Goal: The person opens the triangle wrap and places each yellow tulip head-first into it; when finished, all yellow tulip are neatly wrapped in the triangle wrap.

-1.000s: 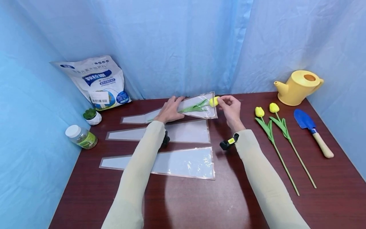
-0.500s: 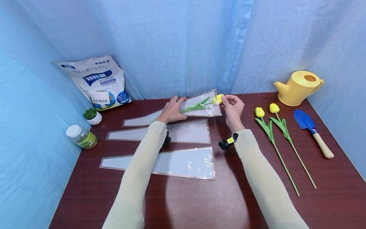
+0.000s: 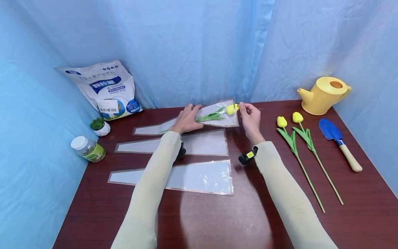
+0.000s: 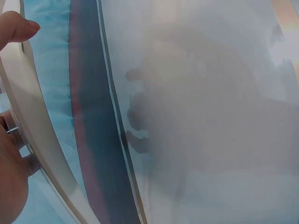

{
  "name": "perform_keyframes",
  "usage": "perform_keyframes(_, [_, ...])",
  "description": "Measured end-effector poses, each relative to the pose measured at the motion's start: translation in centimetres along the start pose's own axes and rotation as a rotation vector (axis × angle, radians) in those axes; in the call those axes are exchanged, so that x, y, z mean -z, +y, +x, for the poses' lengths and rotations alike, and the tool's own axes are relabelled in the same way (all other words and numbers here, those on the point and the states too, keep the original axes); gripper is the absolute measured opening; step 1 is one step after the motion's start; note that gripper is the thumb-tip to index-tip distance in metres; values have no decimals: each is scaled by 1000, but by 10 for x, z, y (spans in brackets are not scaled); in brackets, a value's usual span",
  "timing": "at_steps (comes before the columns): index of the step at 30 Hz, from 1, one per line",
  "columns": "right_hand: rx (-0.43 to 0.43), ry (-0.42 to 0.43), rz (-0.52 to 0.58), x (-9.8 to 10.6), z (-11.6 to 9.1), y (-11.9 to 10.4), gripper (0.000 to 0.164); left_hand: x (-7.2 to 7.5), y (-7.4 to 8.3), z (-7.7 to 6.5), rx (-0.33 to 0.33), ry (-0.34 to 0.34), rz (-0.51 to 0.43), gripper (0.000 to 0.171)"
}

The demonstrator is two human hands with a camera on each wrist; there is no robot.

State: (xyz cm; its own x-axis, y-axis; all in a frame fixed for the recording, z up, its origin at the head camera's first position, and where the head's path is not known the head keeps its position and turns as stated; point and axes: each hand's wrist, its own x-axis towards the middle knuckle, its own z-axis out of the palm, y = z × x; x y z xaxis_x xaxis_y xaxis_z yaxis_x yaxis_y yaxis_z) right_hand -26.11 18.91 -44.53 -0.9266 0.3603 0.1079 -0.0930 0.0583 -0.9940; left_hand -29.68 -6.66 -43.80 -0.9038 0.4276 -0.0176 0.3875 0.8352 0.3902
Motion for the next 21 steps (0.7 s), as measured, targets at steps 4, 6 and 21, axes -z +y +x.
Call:
perform_keyframes(4, [-29,-66,-2,2,-2,0,45,1,0,0,21,9,18,80])
perform_keyframes(6, [-41,-95,7,3,-3,0,47,1,0,1,27,14,21,79])
perform_keyframes(21, [-72,-195,141,4,-4,1,34,2,-1,-1,28,15,23,81])
